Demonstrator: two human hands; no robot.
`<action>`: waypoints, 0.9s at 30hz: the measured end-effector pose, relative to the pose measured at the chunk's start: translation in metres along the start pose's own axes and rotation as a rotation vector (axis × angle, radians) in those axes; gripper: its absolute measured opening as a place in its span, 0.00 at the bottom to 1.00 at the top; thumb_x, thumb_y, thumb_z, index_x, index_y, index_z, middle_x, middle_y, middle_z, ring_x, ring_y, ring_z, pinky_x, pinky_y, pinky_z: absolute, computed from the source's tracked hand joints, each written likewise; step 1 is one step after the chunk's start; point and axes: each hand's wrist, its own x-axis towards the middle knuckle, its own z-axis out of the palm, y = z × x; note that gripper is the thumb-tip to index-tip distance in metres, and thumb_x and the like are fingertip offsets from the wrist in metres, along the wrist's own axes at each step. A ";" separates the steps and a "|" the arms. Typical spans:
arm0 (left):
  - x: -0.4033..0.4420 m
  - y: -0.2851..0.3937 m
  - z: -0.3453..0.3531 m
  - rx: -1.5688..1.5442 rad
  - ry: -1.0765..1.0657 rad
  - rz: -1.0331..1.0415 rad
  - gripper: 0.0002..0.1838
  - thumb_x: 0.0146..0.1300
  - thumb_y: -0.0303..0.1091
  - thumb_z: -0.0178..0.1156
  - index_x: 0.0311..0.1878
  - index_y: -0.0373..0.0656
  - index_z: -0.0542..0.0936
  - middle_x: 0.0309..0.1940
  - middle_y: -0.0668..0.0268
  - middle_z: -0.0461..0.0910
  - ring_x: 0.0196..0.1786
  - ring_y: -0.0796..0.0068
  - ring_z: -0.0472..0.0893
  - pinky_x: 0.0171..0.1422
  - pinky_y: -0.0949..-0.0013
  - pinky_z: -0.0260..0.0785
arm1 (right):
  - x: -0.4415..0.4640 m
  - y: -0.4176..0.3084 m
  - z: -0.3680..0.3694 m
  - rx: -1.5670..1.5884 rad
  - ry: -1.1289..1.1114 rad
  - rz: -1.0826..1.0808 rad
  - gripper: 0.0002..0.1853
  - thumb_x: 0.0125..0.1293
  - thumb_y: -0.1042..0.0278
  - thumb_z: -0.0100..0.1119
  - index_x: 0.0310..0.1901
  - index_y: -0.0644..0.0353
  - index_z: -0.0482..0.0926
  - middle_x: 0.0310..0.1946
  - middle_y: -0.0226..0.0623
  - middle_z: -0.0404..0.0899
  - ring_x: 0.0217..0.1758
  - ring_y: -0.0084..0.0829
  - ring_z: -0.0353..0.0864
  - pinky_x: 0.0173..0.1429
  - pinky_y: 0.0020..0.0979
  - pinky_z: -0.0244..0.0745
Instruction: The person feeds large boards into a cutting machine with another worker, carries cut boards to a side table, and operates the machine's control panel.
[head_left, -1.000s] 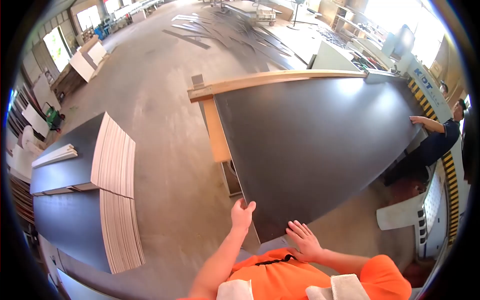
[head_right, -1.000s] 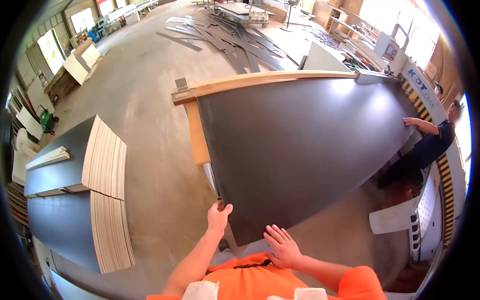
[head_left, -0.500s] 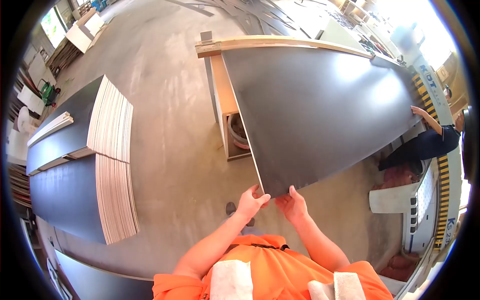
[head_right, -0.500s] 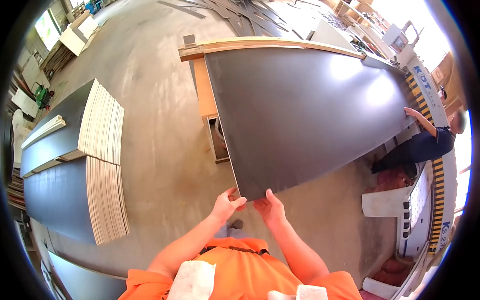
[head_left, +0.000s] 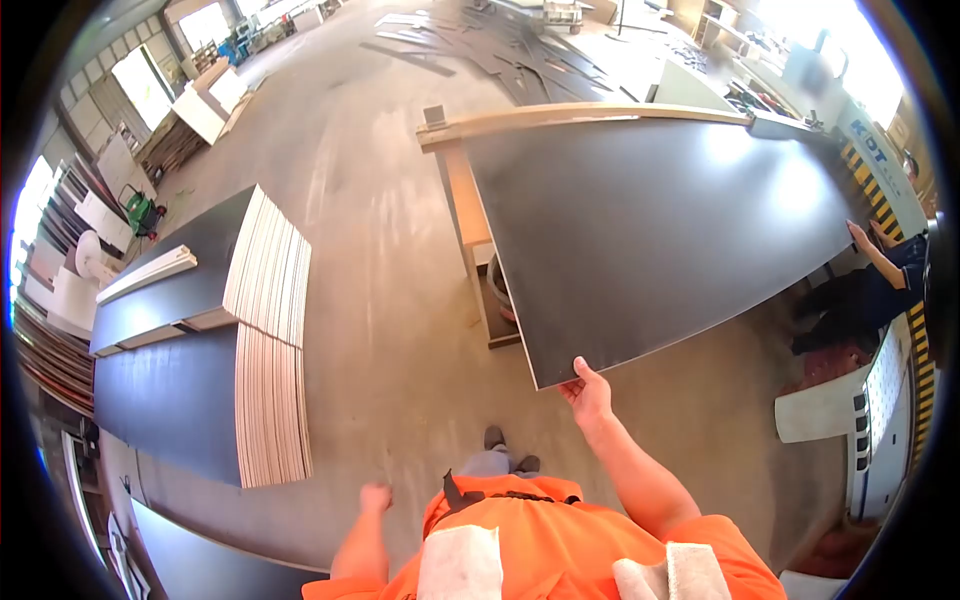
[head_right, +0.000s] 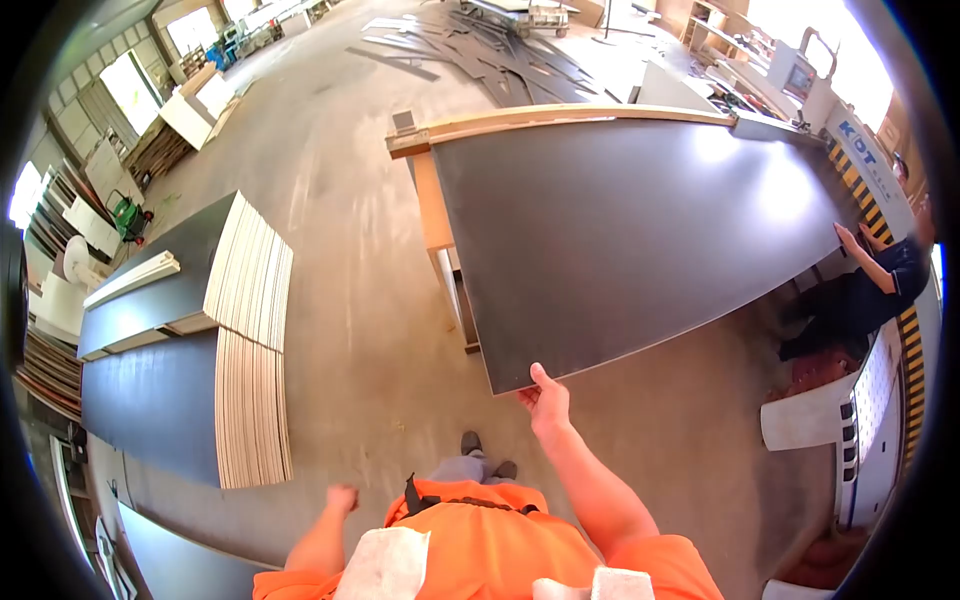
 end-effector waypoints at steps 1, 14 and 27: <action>-0.005 -0.019 -0.012 0.067 0.016 -0.125 0.11 0.57 0.36 0.61 0.27 0.39 0.86 0.22 0.55 0.84 0.29 0.58 0.87 0.37 0.57 0.79 | 0.000 -0.001 -0.001 -0.006 0.006 -0.001 0.13 0.71 0.55 0.64 0.45 0.56 0.80 0.39 0.33 0.83 0.43 0.32 0.81 0.50 0.37 0.77; 0.009 0.234 0.012 -0.374 -0.198 0.211 0.16 0.67 0.39 0.63 0.40 0.31 0.84 0.26 0.62 0.82 0.25 0.71 0.83 0.30 0.69 0.75 | -0.007 -0.005 0.008 0.001 0.077 0.014 0.13 0.70 0.61 0.64 0.48 0.61 0.80 0.40 0.34 0.85 0.41 0.32 0.83 0.46 0.37 0.80; 0.028 0.579 -0.001 -0.800 -0.978 0.457 0.22 0.73 0.54 0.58 0.51 0.43 0.79 0.42 0.61 0.84 0.45 0.66 0.83 0.52 0.61 0.75 | -0.018 -0.014 0.033 0.050 0.324 0.045 0.23 0.68 0.61 0.66 0.58 0.69 0.76 0.51 0.44 0.84 0.49 0.39 0.85 0.58 0.41 0.80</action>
